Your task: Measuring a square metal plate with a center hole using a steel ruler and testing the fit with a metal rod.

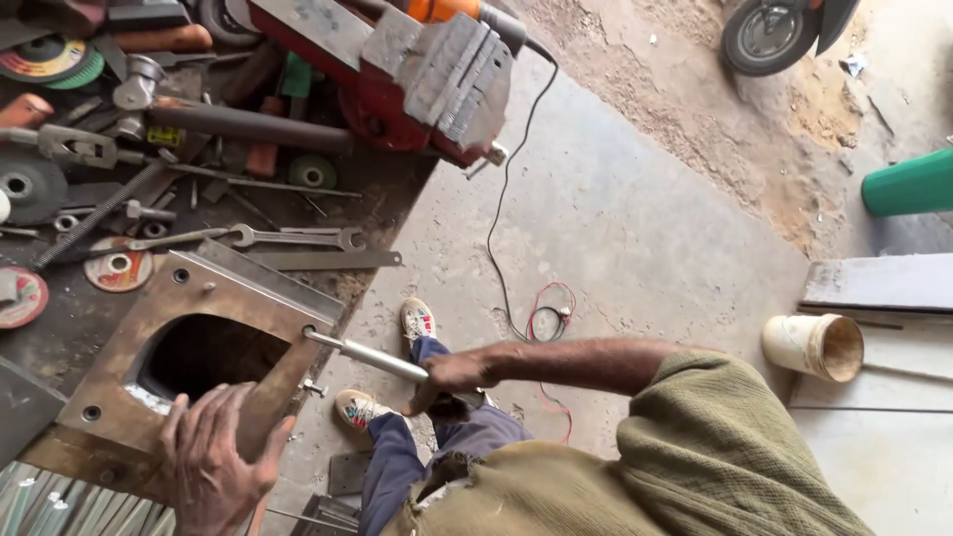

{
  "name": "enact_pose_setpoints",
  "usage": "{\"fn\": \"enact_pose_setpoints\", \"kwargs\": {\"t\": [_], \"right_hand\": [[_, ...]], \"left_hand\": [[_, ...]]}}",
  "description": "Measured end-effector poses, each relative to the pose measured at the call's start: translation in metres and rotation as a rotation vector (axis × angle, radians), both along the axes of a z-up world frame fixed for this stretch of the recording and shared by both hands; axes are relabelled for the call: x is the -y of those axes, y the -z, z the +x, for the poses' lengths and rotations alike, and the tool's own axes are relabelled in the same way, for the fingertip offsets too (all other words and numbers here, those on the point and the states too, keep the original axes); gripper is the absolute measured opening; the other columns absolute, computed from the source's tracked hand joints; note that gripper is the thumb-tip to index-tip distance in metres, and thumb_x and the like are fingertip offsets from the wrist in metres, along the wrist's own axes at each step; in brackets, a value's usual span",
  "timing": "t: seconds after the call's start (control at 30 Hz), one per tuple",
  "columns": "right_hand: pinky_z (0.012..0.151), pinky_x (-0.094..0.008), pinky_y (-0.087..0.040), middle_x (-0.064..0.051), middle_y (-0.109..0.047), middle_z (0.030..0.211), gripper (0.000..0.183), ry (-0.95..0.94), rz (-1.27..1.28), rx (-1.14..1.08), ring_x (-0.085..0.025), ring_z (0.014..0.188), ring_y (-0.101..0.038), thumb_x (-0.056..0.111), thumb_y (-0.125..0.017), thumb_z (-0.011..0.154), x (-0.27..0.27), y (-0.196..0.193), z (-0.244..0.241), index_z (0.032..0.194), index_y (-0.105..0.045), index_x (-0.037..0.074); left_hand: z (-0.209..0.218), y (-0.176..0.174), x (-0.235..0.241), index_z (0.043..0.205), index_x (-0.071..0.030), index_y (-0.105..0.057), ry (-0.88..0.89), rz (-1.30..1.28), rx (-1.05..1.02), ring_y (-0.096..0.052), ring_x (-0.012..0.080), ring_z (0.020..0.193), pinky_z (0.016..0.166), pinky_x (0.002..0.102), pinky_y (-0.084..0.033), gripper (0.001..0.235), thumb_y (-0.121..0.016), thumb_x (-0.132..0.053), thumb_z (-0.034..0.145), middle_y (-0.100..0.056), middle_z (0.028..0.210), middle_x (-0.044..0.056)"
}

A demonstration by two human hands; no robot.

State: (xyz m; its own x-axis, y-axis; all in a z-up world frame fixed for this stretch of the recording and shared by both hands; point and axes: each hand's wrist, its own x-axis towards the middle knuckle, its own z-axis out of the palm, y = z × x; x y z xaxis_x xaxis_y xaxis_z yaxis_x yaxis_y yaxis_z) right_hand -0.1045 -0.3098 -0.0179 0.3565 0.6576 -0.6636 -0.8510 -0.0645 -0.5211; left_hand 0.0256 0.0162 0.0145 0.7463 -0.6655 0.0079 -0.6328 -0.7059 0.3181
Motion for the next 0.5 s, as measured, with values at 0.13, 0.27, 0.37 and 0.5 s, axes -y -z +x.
{"fn": "enact_pose_setpoints", "kwargs": {"t": [0.13,0.27,0.37,0.5], "right_hand": [[0.040,-0.033,-0.041,-0.005,-0.054,0.053,0.056,-0.014,-0.084,0.072,-0.015,0.043,-0.051,0.047,-0.071,0.096,-0.001,-0.021,0.006,0.061,-0.060,0.004],[0.040,-0.032,-0.040,-0.004,-0.054,0.051,0.053,0.068,-0.290,0.095,-0.014,0.042,-0.050,0.044,-0.076,0.092,-0.008,-0.021,0.003,0.060,-0.059,0.005],[0.041,-0.031,-0.042,-0.003,-0.056,0.052,0.046,0.151,-0.320,0.031,-0.014,0.042,-0.052,0.039,-0.080,0.089,-0.013,-0.009,-0.003,0.063,-0.060,0.006],[0.042,-0.031,-0.039,0.002,-0.056,0.055,0.034,0.170,-0.427,-0.035,-0.010,0.048,-0.051,0.025,-0.088,0.084,-0.022,0.000,-0.012,0.068,-0.063,0.006]], "left_hand": [[0.001,-0.001,0.009,0.123,-0.007,-0.067,-0.022,0.020,0.002,-0.064,0.0252,0.118,0.120,0.049,-0.038,0.072,-0.076,-0.056,0.072,-0.070,0.119,0.011],[0.000,-0.004,0.017,0.112,-0.010,-0.074,-0.127,-0.028,-0.009,-0.067,0.0243,0.100,0.112,0.047,-0.044,0.056,-0.082,-0.051,0.075,-0.074,0.103,0.007],[-0.002,-0.010,0.018,0.112,-0.009,-0.075,-0.132,-0.134,0.006,-0.068,0.0254,0.098,0.108,0.048,-0.045,0.050,-0.084,-0.044,0.077,-0.074,0.101,0.009],[-0.002,-0.012,0.013,0.117,-0.006,-0.072,-0.155,-0.164,0.011,-0.067,0.0271,0.102,0.108,0.048,-0.043,0.052,-0.084,-0.039,0.078,-0.074,0.105,0.011]]}}
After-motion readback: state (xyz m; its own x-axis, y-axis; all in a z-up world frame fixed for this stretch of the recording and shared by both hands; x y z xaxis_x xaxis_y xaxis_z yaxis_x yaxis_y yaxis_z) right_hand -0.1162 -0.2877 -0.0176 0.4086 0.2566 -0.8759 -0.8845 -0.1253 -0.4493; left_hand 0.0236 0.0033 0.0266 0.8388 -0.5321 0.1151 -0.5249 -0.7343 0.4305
